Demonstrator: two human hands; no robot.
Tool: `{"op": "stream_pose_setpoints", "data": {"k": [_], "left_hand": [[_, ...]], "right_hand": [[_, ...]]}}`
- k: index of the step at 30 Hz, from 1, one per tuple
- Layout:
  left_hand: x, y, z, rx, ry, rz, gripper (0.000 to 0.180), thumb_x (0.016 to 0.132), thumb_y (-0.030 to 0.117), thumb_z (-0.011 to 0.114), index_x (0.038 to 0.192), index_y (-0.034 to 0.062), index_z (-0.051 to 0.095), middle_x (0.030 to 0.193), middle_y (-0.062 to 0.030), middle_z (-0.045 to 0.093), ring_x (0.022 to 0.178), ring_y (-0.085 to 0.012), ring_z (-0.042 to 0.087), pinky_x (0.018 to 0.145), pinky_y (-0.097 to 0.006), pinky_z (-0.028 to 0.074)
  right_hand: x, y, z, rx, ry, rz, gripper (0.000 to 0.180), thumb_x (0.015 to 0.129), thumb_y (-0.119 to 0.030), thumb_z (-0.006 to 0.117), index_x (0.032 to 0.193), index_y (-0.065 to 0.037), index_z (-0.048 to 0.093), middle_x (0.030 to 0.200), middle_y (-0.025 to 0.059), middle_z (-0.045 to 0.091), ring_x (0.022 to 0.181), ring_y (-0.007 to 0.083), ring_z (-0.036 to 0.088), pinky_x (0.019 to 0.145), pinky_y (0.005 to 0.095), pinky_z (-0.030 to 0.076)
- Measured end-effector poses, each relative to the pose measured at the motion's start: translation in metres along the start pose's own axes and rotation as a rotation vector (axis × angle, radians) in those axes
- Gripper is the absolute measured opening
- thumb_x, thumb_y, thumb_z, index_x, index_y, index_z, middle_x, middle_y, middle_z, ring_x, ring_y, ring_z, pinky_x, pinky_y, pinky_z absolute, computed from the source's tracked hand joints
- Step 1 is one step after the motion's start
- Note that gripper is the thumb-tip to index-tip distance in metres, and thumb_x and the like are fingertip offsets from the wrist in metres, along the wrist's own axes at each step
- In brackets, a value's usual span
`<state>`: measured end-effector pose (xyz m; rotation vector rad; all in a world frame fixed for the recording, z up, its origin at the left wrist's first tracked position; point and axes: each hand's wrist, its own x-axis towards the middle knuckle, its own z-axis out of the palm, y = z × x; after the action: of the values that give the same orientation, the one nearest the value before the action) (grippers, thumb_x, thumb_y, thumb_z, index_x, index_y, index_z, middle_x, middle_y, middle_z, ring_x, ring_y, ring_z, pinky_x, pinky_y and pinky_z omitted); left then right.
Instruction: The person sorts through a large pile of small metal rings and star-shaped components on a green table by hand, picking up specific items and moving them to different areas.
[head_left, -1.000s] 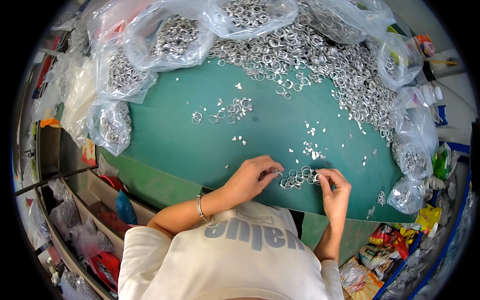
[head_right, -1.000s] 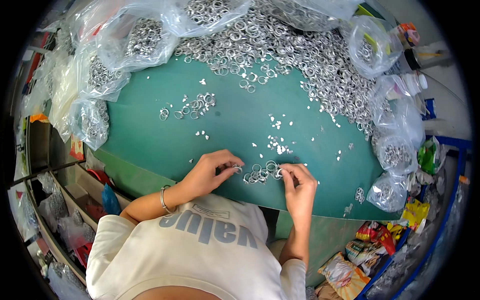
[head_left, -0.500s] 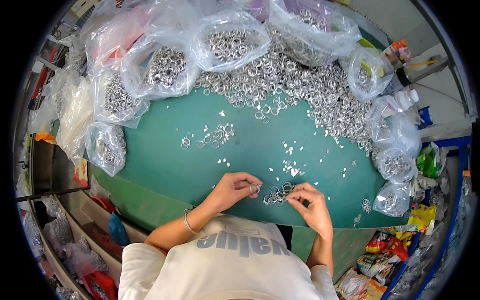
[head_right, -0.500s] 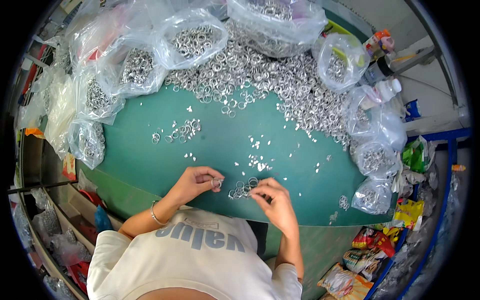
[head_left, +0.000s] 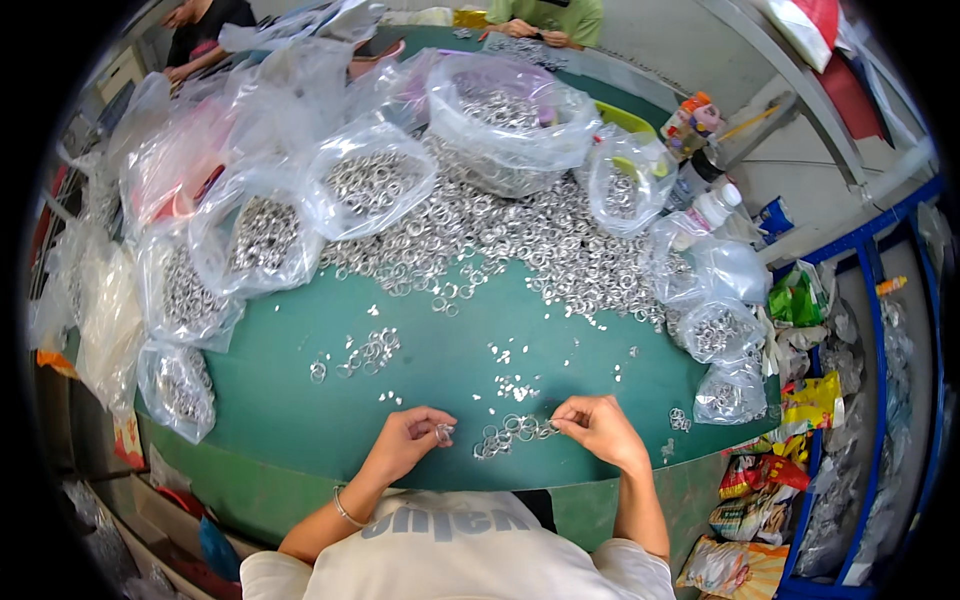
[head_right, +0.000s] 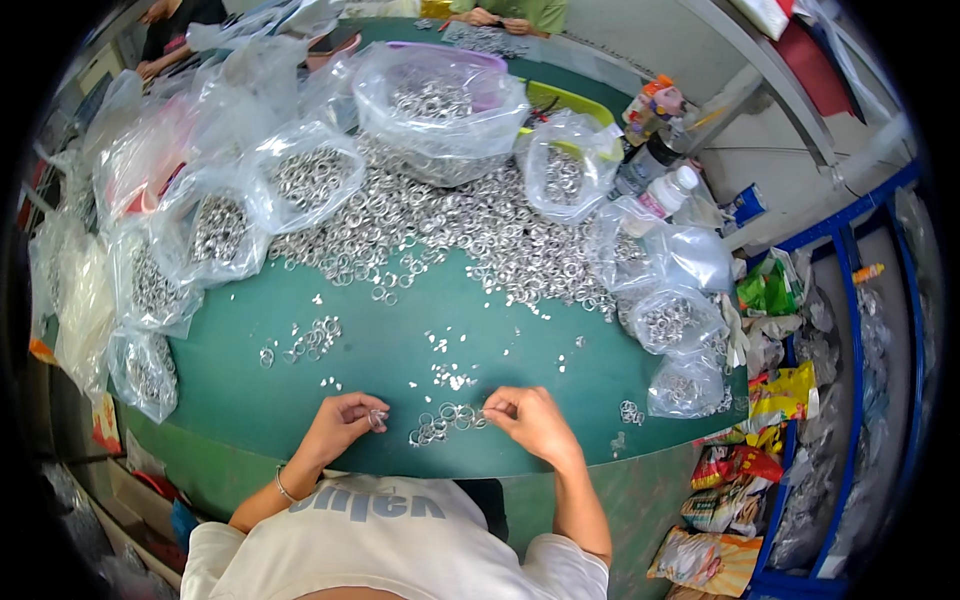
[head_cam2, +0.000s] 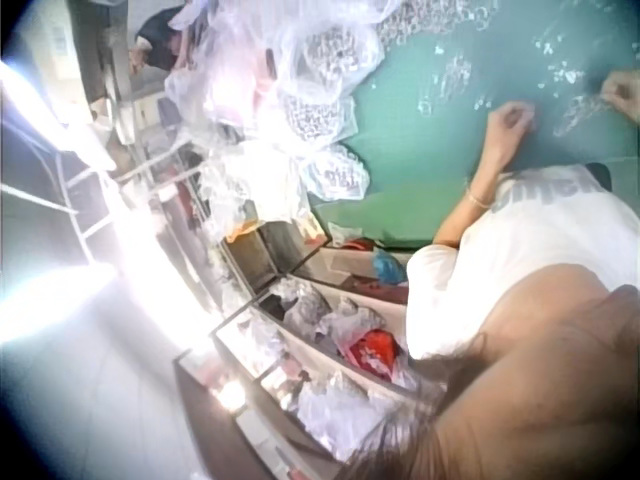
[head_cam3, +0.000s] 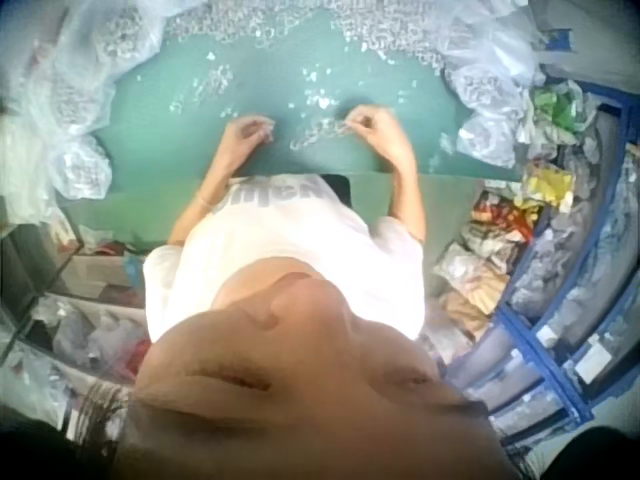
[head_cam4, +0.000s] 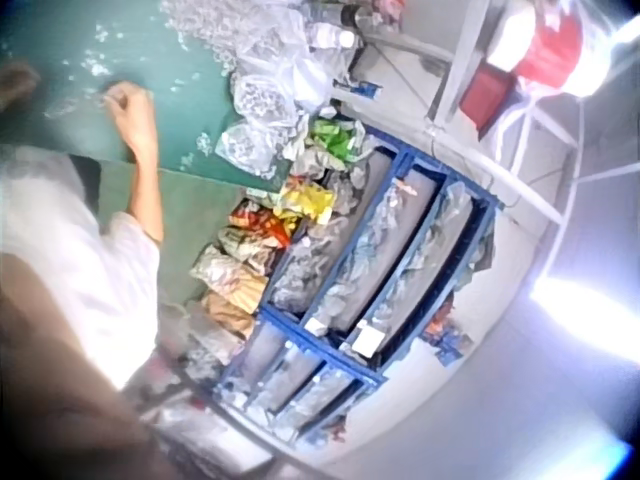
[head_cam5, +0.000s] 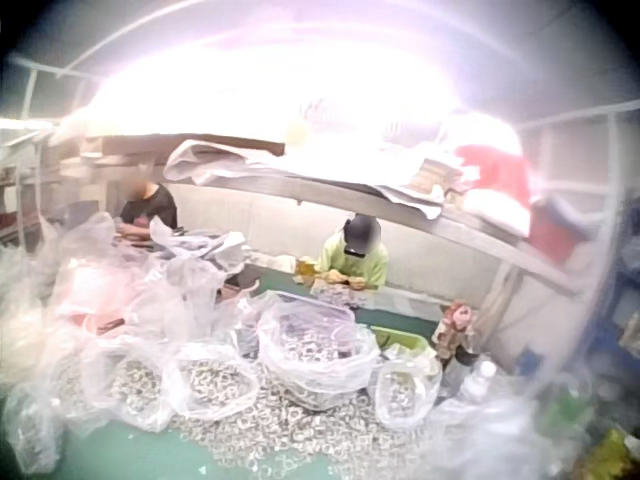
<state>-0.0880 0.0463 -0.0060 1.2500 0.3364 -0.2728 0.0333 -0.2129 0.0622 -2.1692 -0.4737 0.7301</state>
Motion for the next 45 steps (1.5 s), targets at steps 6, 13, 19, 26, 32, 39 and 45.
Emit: {"op": "stream_pose_setpoints", "data": {"k": [6, 13, 19, 26, 32, 39, 45], "left_hand": [[0.008, -0.003, 0.000, 0.026, -0.020, -0.015, 0.016, 0.086, -0.004, 0.056, 0.101, -0.0054, 0.060, 0.093, -0.0082, 0.063, 0.082, -0.0137, 0.063, 0.076, -0.025, 0.052], [0.012, 0.000, 0.013, 0.041, -0.016, -0.022, 0.015, 0.085, -0.006, 0.056, 0.099, -0.0057, 0.060, 0.093, -0.0094, 0.063, 0.084, -0.0133, 0.062, 0.076, -0.025, 0.052], [0.012, 0.010, 0.029, 0.658, 0.078, 0.220, 0.024, 0.079, -0.010, 0.055, 0.100, -0.0017, 0.061, 0.087, -0.0097, 0.060, 0.073, -0.0147, 0.061, 0.065, -0.027, 0.049], [0.011, -0.006, 0.056, 0.829, -0.056, 0.520, 0.035, 0.073, -0.011, 0.050, 0.106, -0.0014, 0.058, 0.103, -0.0151, 0.055, 0.091, -0.0326, 0.054, 0.078, -0.037, 0.047], [-0.003, 0.001, 0.043, 0.830, -0.089, 0.511, 0.041, 0.072, -0.011, 0.050, 0.111, -0.0001, 0.054, 0.111, -0.0159, 0.053, 0.100, -0.0335, 0.052, 0.086, -0.039, 0.045], [0.004, 0.026, -0.037, 1.228, 0.744, 0.515, 0.039, 0.073, 0.002, 0.067, 0.110, 0.0053, 0.055, 0.110, -0.0130, 0.052, 0.099, -0.0314, 0.049, 0.084, -0.037, 0.037], [0.025, 0.027, -0.071, 1.248, 0.768, 0.462, 0.027, 0.076, 0.007, 0.066, 0.102, 0.0067, 0.058, 0.100, -0.0077, 0.055, 0.092, -0.0251, 0.052, 0.080, -0.034, 0.035]], "right_hand": [[0.007, 0.025, -0.020, 0.124, 0.228, -0.009, 0.006, 0.082, -0.005, 0.063, 0.080, 0.001, 0.064, 0.064, 0.0013, 0.060, 0.055, 0.0065, 0.054, 0.047, 0.0204, 0.042], [0.070, 0.073, -0.112, 0.032, 0.999, -0.115, 0.038, 0.085, -0.008, 0.060, 0.120, 0.003, 0.050, 0.081, 0.0047, 0.062, 0.065, 0.0097, 0.056, 0.052, 0.0213, 0.043], [0.018, 0.032, -0.026, -0.061, 0.448, -0.093, 0.027, 0.082, -0.005, 0.062, 0.108, -0.001, 0.060, 0.090, 0.0080, 0.063, 0.068, 0.0135, 0.055, 0.060, 0.0283, 0.046], [-0.020, 0.024, 0.062, -0.285, 0.425, -0.103, 0.030, 0.082, -0.007, 0.061, 0.111, -0.002, 0.056, 0.101, 0.0159, 0.052, 0.088, 0.0346, 0.056, 0.073, 0.0397, 0.046], [-0.024, 0.014, 0.083, -0.161, 0.335, -0.141, 0.028, 0.081, -0.007, 0.063, 0.108, -0.002, 0.057, 0.101, 0.0166, 0.050, 0.082, 0.0358, 0.056, 0.068, 0.0403, 0.047], [0.008, -0.010, 0.077, -0.046, 0.213, -0.300, 0.021, 0.078, 0.000, 0.064, 0.098, 0.001, 0.060, 0.090, 0.0138, 0.057, 0.079, 0.0286, 0.057, 0.067, 0.0348, 0.047], [0.109, -0.071, 0.112, -0.117, 0.106, -0.572, 0.030, 0.076, -0.005, 0.065, 0.104, 0.000, 0.058, 0.092, 0.0126, 0.056, 0.087, 0.0299, 0.054, 0.075, 0.0378, 0.046]]}}
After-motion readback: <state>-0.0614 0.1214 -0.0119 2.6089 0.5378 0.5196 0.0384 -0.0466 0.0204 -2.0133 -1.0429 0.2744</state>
